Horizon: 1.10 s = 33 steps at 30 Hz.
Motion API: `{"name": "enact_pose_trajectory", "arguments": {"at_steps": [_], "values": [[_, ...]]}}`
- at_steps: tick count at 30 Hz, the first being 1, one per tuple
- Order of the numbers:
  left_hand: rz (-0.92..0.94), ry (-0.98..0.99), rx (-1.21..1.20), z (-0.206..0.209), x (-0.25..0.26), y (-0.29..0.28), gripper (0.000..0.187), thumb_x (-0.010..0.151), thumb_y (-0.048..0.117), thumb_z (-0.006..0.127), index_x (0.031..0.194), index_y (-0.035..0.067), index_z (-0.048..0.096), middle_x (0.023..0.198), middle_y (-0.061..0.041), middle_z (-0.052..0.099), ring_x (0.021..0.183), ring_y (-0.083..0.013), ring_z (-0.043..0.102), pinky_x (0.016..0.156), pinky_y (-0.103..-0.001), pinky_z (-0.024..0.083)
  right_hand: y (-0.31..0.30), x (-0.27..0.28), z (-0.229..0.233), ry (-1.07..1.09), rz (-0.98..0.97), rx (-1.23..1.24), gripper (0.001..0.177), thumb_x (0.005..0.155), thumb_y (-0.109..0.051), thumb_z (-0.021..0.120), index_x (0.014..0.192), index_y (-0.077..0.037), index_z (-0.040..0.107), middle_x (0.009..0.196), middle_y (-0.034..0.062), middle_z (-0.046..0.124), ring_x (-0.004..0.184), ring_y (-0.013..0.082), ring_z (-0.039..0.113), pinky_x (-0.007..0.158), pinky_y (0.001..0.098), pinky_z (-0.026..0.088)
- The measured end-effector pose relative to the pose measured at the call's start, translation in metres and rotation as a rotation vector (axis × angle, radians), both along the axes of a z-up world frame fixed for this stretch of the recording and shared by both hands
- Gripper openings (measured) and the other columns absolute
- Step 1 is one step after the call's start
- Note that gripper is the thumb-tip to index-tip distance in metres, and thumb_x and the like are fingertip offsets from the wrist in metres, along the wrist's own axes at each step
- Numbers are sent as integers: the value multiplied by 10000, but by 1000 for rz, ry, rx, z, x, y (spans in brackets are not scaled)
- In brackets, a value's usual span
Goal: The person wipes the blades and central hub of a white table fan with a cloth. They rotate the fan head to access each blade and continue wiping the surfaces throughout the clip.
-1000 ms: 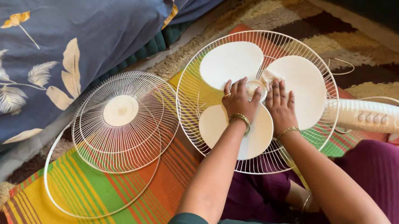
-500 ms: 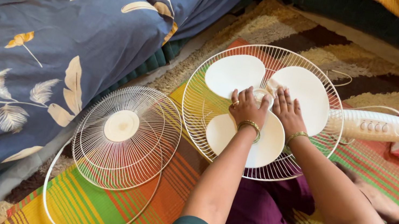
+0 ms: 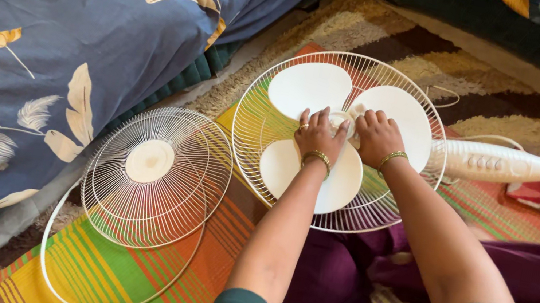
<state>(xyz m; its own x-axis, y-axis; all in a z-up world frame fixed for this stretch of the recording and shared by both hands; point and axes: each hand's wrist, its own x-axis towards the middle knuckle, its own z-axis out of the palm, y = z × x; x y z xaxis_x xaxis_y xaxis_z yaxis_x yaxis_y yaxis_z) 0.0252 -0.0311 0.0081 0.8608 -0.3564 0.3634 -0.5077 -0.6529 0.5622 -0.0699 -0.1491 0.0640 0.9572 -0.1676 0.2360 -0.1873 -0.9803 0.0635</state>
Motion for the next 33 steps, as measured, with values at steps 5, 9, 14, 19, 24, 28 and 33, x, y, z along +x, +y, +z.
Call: {"name": "enact_pose_trajectory", "arguments": {"at_steps": [5, 9, 14, 19, 24, 28, 33], "values": [[-18, 9, -29, -7, 15, 17, 675, 902, 579, 612, 1411, 137, 577, 1406, -84, 600, 1451, -341, 366, 1159, -512, 326, -10, 53, 33, 343, 83, 93, 607, 715, -473, 806, 1187, -116, 670, 1203, 109, 646, 1152, 265, 618, 1012, 399, 487], [-160, -33, -79, -12, 32, 64, 514, 961, 455, 605, 1349, 120, 628, 1456, -104, 593, 1417, -334, 436, 1203, -437, 341, -2, 98, 49, 489, 160, 105, 691, 589, -540, 907, 1115, -135, 715, 1205, 98, 679, 1117, 311, 660, 947, 430, 535], [-207, -55, -81, -11, 30, 106, 527, 1014, 438, 560, 1379, 59, 592, 1497, -151, 536, 1423, -352, 421, 1176, -457, 328, 14, 120, 50, 574, 196, 126, 679, 575, -532, 895, 1103, -142, 722, 1139, 86, 746, 1059, 299, 710, 903, 418, 567], [-174, -30, -59, 0, 23, 107, 533, 1013, 451, 542, 1390, 79, 594, 1498, -133, 539, 1434, -340, 413, 1179, -460, 328, 10, 123, 44, 555, 269, 90, 680, 593, -533, 910, 1106, -131, 716, 1140, 119, 709, 1059, 317, 693, 894, 433, 561], [-174, -82, -9, 0, 12, 86, 527, 994, 429, 538, 1382, 78, 596, 1506, -131, 527, 1437, -341, 389, 1132, -494, 314, -17, 110, 32, 556, 272, 129, 659, 607, -547, 891, 1091, -134, 718, 1135, 120, 720, 1060, 316, 701, 902, 432, 567], [-182, -165, 5, -4, 7, 80, 507, 994, 432, 547, 1368, 95, 610, 1494, -104, 551, 1439, -323, 419, 1157, -485, 343, -26, 93, 20, 462, 314, 132, 670, 647, -595, 870, 1077, -115, 685, 1126, 125, 693, 1048, 321, 683, 881, 436, 558], [-168, -210, 31, -11, -1, 81, 498, 991, 440, 549, 1354, 107, 621, 1498, -91, 553, 1442, -313, 423, 1131, -484, 353, -33, 70, 6, 326, 347, 193, 585, 670, -612, 833, 977, -140, 670, 1058, 85, 682, 1035, 286, 675, 890, 447, 523]]}}
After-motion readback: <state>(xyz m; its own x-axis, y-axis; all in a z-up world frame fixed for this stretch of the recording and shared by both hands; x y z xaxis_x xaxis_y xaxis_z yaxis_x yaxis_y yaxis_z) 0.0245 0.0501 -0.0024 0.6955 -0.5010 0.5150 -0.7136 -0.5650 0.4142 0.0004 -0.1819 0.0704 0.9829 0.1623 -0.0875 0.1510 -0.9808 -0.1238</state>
